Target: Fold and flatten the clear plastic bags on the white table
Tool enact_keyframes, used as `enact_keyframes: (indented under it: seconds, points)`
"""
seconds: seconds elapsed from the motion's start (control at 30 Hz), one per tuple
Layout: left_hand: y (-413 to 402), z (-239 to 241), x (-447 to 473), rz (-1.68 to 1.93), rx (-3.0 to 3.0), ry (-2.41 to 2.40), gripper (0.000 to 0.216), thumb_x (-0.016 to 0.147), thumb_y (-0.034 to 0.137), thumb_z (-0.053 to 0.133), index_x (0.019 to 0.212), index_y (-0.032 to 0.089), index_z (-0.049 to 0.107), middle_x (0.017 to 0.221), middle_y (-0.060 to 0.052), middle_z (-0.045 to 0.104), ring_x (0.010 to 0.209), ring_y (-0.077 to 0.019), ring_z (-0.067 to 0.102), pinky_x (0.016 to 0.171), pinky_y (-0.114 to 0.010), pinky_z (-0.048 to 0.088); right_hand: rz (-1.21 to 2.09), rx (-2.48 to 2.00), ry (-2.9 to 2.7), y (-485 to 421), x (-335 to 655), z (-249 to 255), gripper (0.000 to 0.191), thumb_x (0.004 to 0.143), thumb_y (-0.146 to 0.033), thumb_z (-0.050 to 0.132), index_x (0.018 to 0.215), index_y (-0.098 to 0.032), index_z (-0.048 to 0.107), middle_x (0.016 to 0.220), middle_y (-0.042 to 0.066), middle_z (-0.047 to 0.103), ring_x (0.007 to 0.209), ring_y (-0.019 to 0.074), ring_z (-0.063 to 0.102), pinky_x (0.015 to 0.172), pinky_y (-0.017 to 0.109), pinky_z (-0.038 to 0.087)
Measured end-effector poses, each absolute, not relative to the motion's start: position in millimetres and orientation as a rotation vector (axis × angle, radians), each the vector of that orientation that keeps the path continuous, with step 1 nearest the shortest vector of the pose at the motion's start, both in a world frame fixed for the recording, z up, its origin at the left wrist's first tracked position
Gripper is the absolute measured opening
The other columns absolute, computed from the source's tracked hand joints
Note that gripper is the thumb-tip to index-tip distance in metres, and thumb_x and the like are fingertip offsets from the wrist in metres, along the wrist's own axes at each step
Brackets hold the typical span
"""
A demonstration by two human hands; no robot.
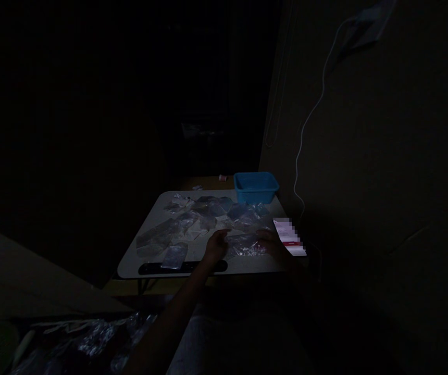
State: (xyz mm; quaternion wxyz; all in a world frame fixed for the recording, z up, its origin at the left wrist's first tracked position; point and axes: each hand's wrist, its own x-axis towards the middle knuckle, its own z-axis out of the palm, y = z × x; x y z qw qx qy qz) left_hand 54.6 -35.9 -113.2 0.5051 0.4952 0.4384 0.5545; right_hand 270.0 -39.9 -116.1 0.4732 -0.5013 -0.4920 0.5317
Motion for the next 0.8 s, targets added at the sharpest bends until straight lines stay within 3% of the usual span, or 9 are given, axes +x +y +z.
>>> enact_keyframes:
  seconds: [0.13, 0.27, 0.4, 0.57, 0.7, 0.8]
  points:
    - [-35.8, -115.5, 48.4, 1.328, 1.354, 1.107, 0.033, 0.057, 0.004, 0.05, 0.087, 0.016, 0.056, 0.101, -0.007, 0.06, 0.098, -0.0173, 0.054, 0.089, -0.032, 0.038, 1.352, -1.268, -1.166, -35.2, 268.5, -119.1, 0.048, 0.048, -0.027, 0.068, 0.093, -0.019, 0.055, 0.068, 0.0, 0.064, 0.06, 0.0183, 0.06, 0.054, 0.031, 0.046]
    - [-45.6, -106.5, 44.7, 1.315, 1.641, 1.289, 0.034, 0.069, 0.014, 0.049, 0.103, 0.016, 0.053, 0.113, -0.01, 0.054, 0.106, -0.0193, 0.048, 0.094, -0.035, 0.034, 1.3, -1.248, -1.177, -34.3, 266.3, -119.4, 0.046, 0.042, -0.029, 0.072, 0.085, -0.019, 0.057, 0.063, 0.0, 0.063, 0.057, 0.0184, 0.059, 0.053, 0.031, 0.046]
    - [-62.7, -99.1, 49.0, 0.901, 2.312, 1.301, 0.045, 0.079, 0.021, 0.04, 0.124, 0.017, 0.038, 0.13, -0.01, 0.039, 0.121, -0.021, 0.032, 0.1, -0.041, 0.024, 1.315, -1.187, -1.209, -35.1, 265.9, -118.7, 0.044, 0.045, -0.031, 0.071, 0.086, -0.021, 0.057, 0.066, 0.001, 0.064, 0.06, 0.0186, 0.06, 0.055, 0.032, 0.047]
    - [-74.4, -106.8, 49.6, 0.414, 2.744, 1.47, 0.049, 0.086, 0.033, 0.031, 0.128, 0.009, 0.029, 0.135, -0.017, 0.028, 0.126, -0.0247, 0.022, 0.1, -0.047, 0.018, 1.357, -1.224, -1.117, -36.6, 264.3, -115.2, 0.045, 0.042, -0.028, 0.073, 0.083, -0.021, 0.057, 0.066, 0.0, 0.063, 0.064, 0.0207, 0.061, 0.06, 0.035, 0.048]
    - [-78.5, -107.6, 42.9, 0.264, 2.83, 1.525, 0.051, 0.088, 0.04, 0.023, 0.13, 0.012, 0.027, 0.136, -0.015, 0.025, 0.127, -0.0242, 0.018, 0.1, -0.049, 0.015, 1.365, -1.179, -1.117, -43.4, 274.3, -105.5, 0.039, 0.054, -0.032, 0.065, 0.091, -0.022, 0.054, 0.076, 0.003, 0.064, 0.075, 0.0223, 0.061, 0.068, 0.037, 0.048]
    - [-80.9, -104.5, 40.8, 0.227, 2.837, 1.52, 0.052, 0.087, 0.041, 0.022, 0.131, 0.012, 0.026, 0.137, -0.014, 0.023, 0.127, -0.0243, 0.017, 0.1, -0.049, 0.015, 1.071, -1.272, -1.26, -45.4, 283.8, -96.5, 0.028, 0.065, -0.035, 0.054, 0.09, -0.022, 0.056, 0.085, 0.005, 0.063, 0.089, 0.0244, 0.057, 0.078, 0.042, 0.045]
